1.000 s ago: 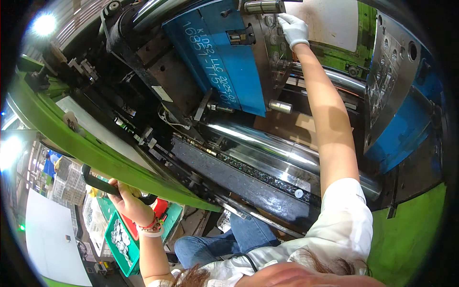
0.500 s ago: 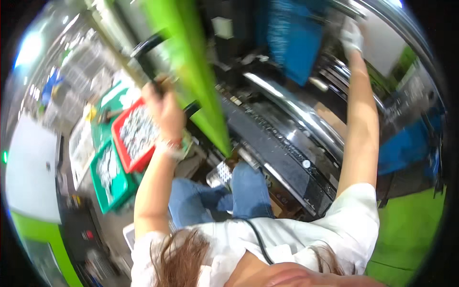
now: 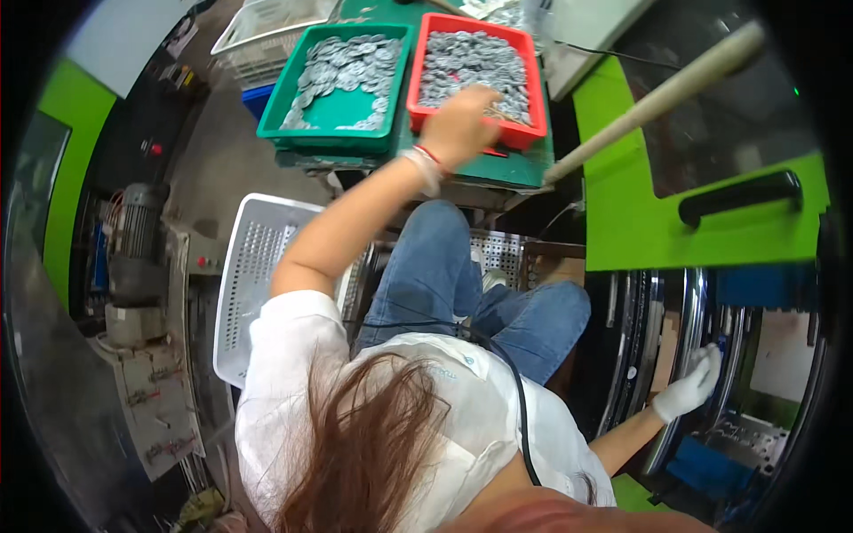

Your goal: Operating an industrial machine to manufacture or assemble small components, including manual placement and tool use.

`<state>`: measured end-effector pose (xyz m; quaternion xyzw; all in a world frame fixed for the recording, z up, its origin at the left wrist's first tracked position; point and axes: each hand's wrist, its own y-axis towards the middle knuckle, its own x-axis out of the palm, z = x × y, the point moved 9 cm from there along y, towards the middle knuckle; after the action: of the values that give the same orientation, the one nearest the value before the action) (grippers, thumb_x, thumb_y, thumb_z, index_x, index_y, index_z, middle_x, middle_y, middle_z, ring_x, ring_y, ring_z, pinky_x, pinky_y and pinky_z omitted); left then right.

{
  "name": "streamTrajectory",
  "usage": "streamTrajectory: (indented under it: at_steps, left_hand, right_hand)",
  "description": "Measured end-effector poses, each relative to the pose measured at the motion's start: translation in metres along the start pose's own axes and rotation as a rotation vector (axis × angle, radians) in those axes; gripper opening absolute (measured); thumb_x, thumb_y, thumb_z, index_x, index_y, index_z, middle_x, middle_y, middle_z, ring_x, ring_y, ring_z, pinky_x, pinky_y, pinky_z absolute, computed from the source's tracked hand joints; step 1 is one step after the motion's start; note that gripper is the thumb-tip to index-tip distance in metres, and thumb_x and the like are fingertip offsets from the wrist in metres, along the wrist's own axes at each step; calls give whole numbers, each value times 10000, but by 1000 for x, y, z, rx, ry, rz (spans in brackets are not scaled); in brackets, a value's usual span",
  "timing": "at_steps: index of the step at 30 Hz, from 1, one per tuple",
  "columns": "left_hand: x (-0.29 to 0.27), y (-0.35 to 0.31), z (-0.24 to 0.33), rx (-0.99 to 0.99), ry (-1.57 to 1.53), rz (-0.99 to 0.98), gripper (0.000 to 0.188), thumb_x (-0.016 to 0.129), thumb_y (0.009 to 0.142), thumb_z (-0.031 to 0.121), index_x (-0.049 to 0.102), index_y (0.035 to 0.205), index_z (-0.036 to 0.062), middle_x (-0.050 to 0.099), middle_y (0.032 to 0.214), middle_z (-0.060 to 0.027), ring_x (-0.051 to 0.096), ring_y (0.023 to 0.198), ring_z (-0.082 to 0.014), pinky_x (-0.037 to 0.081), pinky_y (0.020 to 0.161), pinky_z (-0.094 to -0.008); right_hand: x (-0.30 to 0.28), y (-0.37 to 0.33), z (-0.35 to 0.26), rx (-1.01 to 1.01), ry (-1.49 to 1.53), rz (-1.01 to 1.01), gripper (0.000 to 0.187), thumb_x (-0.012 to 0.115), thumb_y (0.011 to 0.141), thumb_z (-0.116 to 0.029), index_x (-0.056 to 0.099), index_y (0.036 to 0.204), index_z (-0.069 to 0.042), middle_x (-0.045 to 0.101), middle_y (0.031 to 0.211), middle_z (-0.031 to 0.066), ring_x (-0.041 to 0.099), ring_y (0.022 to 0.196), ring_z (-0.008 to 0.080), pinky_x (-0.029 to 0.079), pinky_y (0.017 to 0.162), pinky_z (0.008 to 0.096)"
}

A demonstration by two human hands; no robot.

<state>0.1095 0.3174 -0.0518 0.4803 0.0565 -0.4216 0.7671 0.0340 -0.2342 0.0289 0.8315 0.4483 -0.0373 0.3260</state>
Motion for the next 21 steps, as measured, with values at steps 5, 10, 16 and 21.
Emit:
streamTrajectory:
  at_steps: [5,10,16,21]
  left_hand:
    - [-70,-42,-240,-500,466,-280,313,597,801,228,636,1031,20,636,1070,-202,602,1003,-352,481,873,-409]
    - [-14,-71,-317,-623,552,-694,331,588,815,230,644,1048,1,645,1048,-233,635,968,-359,507,829,-444]
    - [16,-69,-319,-542,461,-822,309,661,746,93,601,1027,-21,661,982,-220,662,889,-318,518,741,-387]
    - [-19,-78,-302,-798,-30,-776,345,746,751,177,646,1053,43,672,838,-86,652,737,-178,511,643,-307]
  right_hand:
    - [61,-66,23,219,54,-304,239,474,941,-51,593,1120,53,628,1048,93,571,841,130,469,800,269]
    - [121,-106,21,241,101,-555,230,484,932,-53,593,1103,57,615,1022,75,564,817,112,467,773,243]
    - [130,-115,4,151,49,-650,209,509,925,-66,620,1069,35,631,1002,84,567,798,112,474,759,243]
    - [123,-113,15,232,76,-596,205,509,933,-75,620,1074,23,631,1026,86,566,802,107,469,760,233]
